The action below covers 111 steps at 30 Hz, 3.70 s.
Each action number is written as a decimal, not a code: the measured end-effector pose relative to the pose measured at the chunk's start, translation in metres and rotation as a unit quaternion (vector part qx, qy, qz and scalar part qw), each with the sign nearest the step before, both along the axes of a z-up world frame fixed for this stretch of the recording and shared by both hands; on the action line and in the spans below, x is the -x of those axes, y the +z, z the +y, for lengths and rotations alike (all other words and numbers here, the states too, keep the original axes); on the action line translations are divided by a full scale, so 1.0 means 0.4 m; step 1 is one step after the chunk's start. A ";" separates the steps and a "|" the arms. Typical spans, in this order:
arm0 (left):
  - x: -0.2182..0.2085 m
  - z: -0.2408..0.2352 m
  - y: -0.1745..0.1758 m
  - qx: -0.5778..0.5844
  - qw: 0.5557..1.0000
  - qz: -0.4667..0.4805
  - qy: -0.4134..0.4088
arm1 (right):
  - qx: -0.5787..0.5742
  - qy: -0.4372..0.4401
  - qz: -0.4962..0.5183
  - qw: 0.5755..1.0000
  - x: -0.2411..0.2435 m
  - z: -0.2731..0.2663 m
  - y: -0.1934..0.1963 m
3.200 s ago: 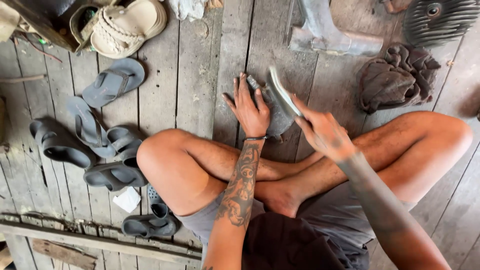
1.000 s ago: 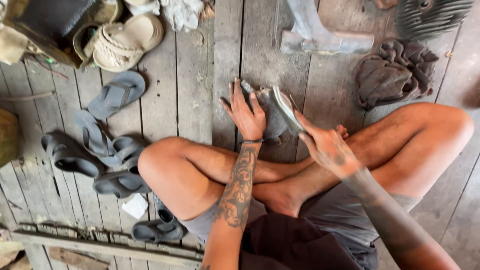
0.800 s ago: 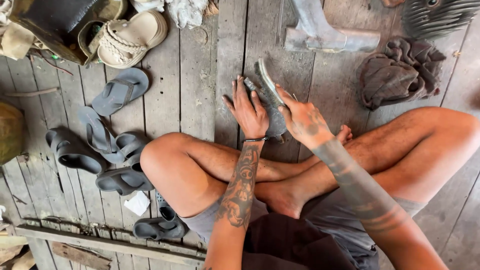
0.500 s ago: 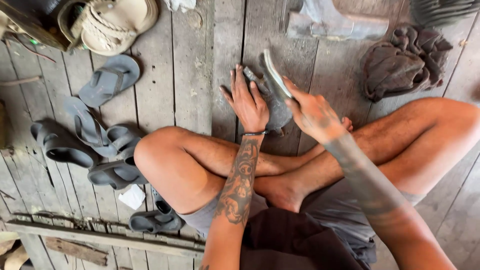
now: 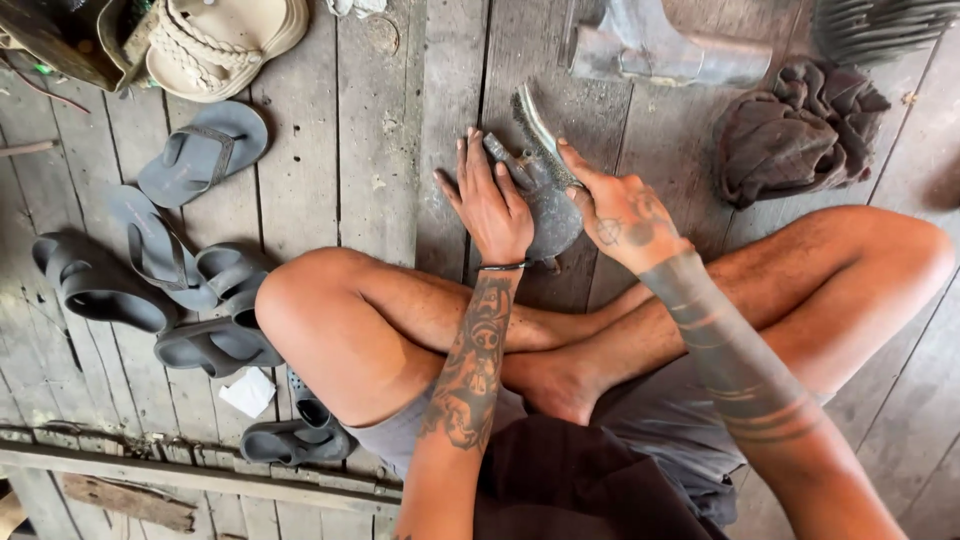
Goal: Cleaning a metal engine component using a wire brush and a small metal pick.
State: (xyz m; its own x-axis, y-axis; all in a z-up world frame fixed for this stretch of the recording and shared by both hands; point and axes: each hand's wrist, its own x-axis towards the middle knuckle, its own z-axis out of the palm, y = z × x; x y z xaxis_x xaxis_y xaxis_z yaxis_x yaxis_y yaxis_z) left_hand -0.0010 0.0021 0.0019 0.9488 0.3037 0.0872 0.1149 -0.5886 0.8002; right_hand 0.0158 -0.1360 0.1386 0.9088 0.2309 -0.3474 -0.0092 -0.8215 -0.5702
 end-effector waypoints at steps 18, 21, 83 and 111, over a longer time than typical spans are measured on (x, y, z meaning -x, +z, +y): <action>-0.001 -0.001 0.001 0.002 1.000 -0.002 0.014 | 0.076 -0.003 0.177 0.981 0.072 -0.071 0.116; -0.002 0.002 -0.028 -0.017 1.000 -0.001 0.010 | 0.044 0.042 0.088 0.994 0.021 -0.068 -0.008; -0.004 -0.002 0.001 -0.019 0.999 0.001 0.030 | 0.019 0.115 0.085 0.990 -0.019 -0.094 0.053; -0.008 0.022 -0.042 -0.055 0.998 -0.036 0.014 | -0.139 -0.030 -0.013 0.990 0.154 -0.296 -0.068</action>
